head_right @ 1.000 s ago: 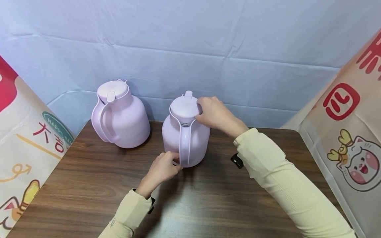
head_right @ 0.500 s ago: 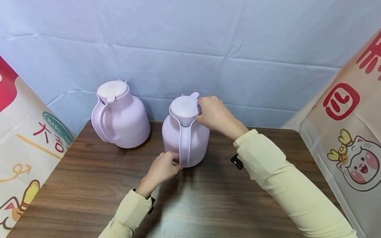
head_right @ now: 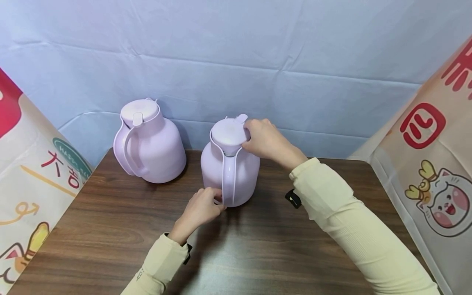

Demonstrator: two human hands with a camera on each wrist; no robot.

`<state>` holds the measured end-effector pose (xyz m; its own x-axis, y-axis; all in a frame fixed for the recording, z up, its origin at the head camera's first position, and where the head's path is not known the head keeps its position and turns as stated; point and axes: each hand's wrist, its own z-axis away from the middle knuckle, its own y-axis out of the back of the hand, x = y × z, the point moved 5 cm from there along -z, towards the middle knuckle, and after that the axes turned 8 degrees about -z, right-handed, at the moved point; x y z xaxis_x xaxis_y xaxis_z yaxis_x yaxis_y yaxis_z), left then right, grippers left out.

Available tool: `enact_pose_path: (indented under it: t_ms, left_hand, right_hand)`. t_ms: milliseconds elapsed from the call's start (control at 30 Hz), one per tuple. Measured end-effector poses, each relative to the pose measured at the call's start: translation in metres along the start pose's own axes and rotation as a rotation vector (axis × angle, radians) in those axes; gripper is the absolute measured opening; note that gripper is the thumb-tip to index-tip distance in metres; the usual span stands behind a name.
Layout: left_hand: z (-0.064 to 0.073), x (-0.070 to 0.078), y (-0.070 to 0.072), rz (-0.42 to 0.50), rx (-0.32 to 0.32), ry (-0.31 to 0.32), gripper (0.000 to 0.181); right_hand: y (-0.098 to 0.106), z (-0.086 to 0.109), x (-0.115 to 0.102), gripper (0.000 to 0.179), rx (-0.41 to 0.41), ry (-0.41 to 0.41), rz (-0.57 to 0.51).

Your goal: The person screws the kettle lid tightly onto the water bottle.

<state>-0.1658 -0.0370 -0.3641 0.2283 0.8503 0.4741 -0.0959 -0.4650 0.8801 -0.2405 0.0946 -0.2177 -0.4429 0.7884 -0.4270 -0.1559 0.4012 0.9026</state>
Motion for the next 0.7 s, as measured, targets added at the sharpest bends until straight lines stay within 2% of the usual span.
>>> enact_pose_path:
  t_ms: [100,367,533,700]
  left_hand:
    - [-0.0001,-0.0001,-0.0001,0.004,-0.004,0.000,0.007]
    - [-0.0007,-0.0006,0.0003,0.003,0.005,-0.005,0.008]
    - [-0.0008,-0.0008,-0.0001,0.004,0.002,-0.003,0.009]
    - [-0.0009,-0.0006,-0.0010,0.013,-0.005,-0.002,0.009]
  right_hand:
    - [0.0001,0.0002,0.0001,0.044,0.007,0.003,-0.001]
    - [0.0017,0.0019,-0.0013,0.027,0.058,0.018,-0.017]
    - [0.0034,0.0022,-0.0013,0.023,0.093,0.033,-0.029]
    - [0.0031,0.0010,0.0004,0.026,0.065,0.000,-0.028]
